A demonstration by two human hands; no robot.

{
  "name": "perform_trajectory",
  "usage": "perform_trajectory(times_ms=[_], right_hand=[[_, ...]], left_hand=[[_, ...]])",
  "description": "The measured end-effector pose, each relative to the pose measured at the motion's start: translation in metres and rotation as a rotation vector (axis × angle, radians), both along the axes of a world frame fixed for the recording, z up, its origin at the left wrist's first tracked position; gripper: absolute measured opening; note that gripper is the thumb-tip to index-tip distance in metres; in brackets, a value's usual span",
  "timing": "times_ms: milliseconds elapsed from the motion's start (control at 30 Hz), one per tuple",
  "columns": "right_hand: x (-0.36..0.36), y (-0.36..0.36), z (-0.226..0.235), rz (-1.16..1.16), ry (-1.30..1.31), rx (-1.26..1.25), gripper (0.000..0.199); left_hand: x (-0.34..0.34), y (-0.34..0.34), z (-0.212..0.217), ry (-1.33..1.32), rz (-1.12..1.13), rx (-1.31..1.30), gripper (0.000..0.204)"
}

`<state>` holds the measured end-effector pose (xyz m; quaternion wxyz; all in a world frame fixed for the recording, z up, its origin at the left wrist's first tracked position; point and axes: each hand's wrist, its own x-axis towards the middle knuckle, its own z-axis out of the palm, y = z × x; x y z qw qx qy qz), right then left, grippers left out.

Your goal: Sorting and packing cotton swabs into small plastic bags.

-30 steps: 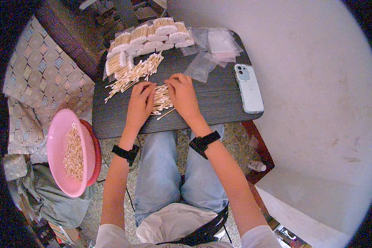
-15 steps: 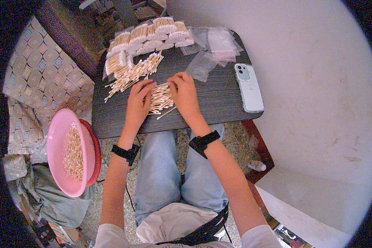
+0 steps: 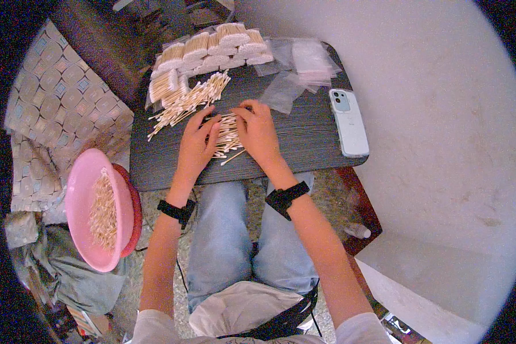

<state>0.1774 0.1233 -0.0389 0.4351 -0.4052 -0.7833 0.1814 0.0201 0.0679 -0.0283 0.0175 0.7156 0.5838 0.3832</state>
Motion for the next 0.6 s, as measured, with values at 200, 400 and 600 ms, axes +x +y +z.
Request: perform_trajectory(times_ms=[200,400,600], right_hand=[[-0.0042,-0.0017,0.0004,-0.012,-0.127,0.033,0.022],[-0.0055,-0.0008,0.0016,-0.051,-0.077,0.05,0.023],[-0.0006,0.0007,-0.0015,-0.029,0.017,0.013,0.018]], left_hand=[[-0.0028,0.0012,-0.0021,0.053,0.003,-0.042,0.026],[-0.0003,-0.0029,0.0014,0.024,0.102,0.05,0.023],[-0.0006,-0.0003,-0.0021,0.099,0.031,0.077,0.022]])
